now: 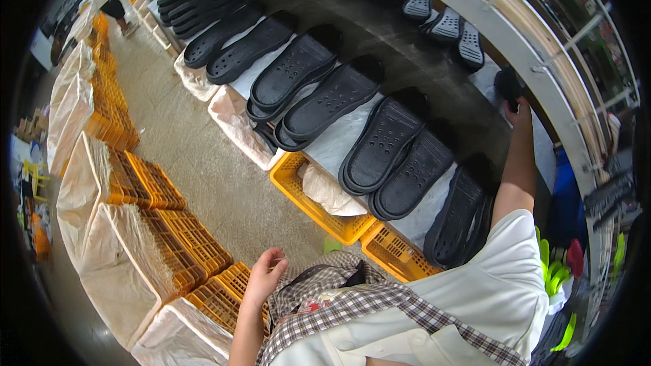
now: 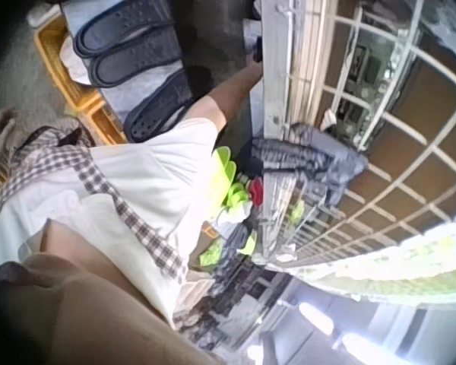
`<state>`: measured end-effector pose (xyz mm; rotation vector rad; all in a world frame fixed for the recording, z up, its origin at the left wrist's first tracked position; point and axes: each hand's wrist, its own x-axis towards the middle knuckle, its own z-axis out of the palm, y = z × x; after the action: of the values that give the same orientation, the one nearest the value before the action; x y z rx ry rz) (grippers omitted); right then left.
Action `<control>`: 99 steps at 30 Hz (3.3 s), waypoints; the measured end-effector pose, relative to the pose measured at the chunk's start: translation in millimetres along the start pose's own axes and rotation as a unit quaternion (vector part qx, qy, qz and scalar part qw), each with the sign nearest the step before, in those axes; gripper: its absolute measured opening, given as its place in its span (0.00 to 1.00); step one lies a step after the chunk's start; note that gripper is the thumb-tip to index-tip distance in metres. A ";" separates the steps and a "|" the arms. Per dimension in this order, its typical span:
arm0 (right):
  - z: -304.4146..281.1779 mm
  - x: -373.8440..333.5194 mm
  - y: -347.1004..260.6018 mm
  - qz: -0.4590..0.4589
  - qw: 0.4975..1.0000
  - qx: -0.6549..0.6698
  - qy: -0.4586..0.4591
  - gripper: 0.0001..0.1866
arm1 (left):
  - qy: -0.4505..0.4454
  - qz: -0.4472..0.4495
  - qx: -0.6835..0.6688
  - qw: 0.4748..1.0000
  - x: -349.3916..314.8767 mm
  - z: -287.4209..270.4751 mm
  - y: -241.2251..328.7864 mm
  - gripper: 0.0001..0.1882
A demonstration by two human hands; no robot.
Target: The person picks up stacks of neon green and black slide sandals from a shelf, turns them over to view the soles, and places them into fabric-lined bins. The person repeats this process for multiple pairs, moving between the shelf and bins.
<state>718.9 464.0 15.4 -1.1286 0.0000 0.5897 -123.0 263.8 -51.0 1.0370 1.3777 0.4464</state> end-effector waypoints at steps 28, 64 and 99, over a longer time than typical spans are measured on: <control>43.0 -739.5 188.1 -0.047 0.723 -0.376 -0.577 0.54 | -0.174 0.126 -0.506 0.836 -23.6 -104.3 101.9 0.35; 46.4 -775.9 217.8 -0.250 0.503 -0.266 -0.783 0.39 | -0.186 0.188 -0.665 0.699 -35.8 -133.3 -18.6 0.33; 67.3 -788.1 221.8 -0.013 0.637 -0.326 -0.699 0.49 | -0.108 0.355 -0.345 0.862 -52.4 -157.3 -9.5 0.25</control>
<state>-67.4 237.2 86.1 -1.0534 -1.7115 1.3838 -283.1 270.3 -7.3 0.9099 0.4967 1.2281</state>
